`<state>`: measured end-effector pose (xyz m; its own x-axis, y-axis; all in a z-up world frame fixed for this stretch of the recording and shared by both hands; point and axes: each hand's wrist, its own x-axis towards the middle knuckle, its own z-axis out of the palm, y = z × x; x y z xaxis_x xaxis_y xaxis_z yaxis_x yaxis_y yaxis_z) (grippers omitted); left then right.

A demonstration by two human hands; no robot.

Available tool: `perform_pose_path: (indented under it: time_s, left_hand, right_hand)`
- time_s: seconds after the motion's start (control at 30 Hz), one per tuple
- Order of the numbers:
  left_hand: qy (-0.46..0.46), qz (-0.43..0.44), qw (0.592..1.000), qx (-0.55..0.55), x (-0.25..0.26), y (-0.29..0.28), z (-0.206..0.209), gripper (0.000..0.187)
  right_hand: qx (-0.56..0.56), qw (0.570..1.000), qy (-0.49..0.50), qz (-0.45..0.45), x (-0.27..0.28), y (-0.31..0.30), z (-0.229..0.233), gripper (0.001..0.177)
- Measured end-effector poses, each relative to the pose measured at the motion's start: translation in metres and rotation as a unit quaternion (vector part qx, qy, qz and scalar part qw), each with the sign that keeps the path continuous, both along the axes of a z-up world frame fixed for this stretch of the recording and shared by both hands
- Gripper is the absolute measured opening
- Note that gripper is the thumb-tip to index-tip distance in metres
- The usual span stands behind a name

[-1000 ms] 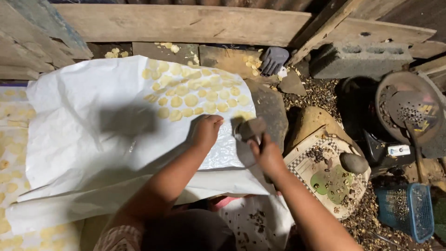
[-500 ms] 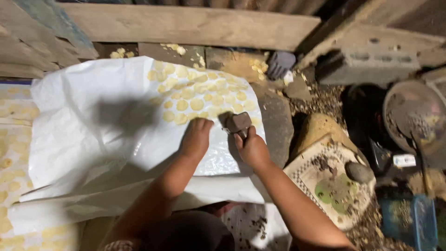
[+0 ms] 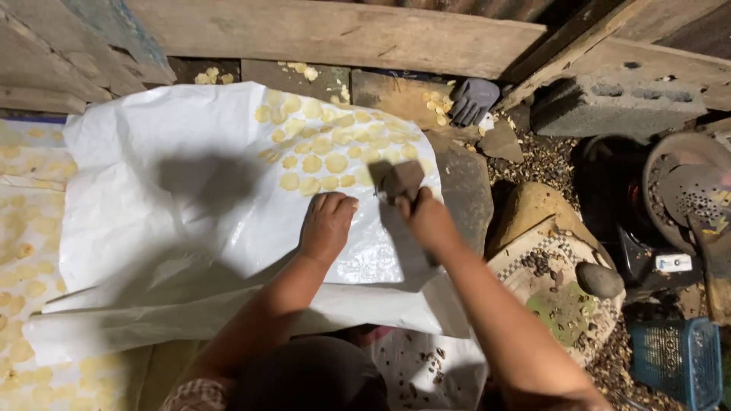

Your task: The person uses a stone pestle to crush cassava pieces on a patterned cloth, then transfers them to a white sheet. They use a hammer to flatten the pieces into thin discs and arrange them in rows. The person also uses a slotted spoon to stir cassava in a pot on a stove.

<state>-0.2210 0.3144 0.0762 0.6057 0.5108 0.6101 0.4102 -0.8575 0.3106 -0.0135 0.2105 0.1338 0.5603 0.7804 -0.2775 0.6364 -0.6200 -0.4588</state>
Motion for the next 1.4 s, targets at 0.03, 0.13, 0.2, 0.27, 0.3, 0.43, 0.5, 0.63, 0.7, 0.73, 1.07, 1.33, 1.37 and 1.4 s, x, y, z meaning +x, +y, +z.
perform_pose_path:
  time_s: [0.03, 0.13, 0.2, 0.27, 0.3, 0.43, 0.5, 0.63, 0.7, 0.73, 1.07, 1.33, 1.37, 1.4]
  left_hand:
    - [-0.013, 0.002, 1.0, -0.003, -0.001, -0.003, -0.001, 0.008]
    - [-0.022, 0.012, 1.0, -0.016, -0.004, -0.005, 0.008, 0.011]
    - [-0.022, 0.013, 0.999, -0.04, -0.002, -0.003, 0.004, 0.009]
    - [-0.022, 0.012, 0.998, -0.063, 0.004, -0.001, 0.002, 0.006]
    - [-0.016, 0.017, 0.997, -0.07, 0.008, 0.001, 0.003, 0.007]
    - [-0.005, 0.051, 0.991, -0.12, 0.032, 0.0, -0.005, 0.015]
    - [0.032, 0.072, 0.987, -0.138, 0.044, 0.001, -0.015, 0.021]
    - [0.071, 0.09, 0.985, -0.132, 0.039, 0.001, -0.026, 0.013]
    - [0.062, 0.092, 0.989, -0.1, 0.018, -0.002, -0.005, 0.02]
    - [0.054, 0.096, 0.991, -0.07, 0.007, -0.005, 0.006, 0.028]
    - [0.014, 0.052, 0.998, -0.021, -0.019, 0.005, -0.011, 0.014]
    - [0.0, 0.027, 0.997, -0.069, -0.04, -0.007, 0.014, 0.013]
    - [0.0, 0.028, 0.997, -0.069, -0.042, -0.007, 0.013, 0.013]
    - [-0.006, 0.025, 0.998, -0.065, -0.043, -0.007, 0.012, 0.014]
  right_hand:
    - [-0.012, 1.0, 0.005, 0.025, 0.011, 0.005, 0.002, 0.052]
    - [0.005, 1.0, 0.005, 0.003, 0.01, 0.004, 0.027, 0.054]
    - [-0.008, 1.0, 0.008, -0.005, -0.012, -0.003, 0.039, 0.054]
    - [-0.021, 1.0, 0.01, -0.014, -0.02, -0.007, 0.033, 0.055]
    - [-0.03, 0.999, 0.023, -0.008, -0.016, -0.007, 0.02, 0.053]
    - [0.003, 0.999, 0.038, -0.003, -0.005, -0.007, 0.032, 0.053]
    - [0.048, 0.998, 0.031, -0.022, -0.023, -0.013, 0.089, 0.05]
    - [0.256, 0.966, -0.003, -0.038, -0.036, -0.021, 0.083, 0.03]
    - [0.164, 0.986, 0.005, -0.037, -0.042, -0.016, 0.032, 0.04]
    - [0.069, 0.997, 0.014, -0.035, -0.045, -0.013, 0.007, 0.052]
    - [-0.001, 0.999, 0.017, 0.039, -0.022, 0.01, 0.048, 0.052]
    - [-0.036, 0.997, 0.005, 0.067, -0.029, 0.01, -0.008, 0.053]
    - [-0.036, 0.997, 0.004, 0.067, -0.028, 0.013, 0.004, 0.053]
    - [-0.025, 0.998, 0.009, 0.065, -0.024, 0.018, 0.016, 0.051]
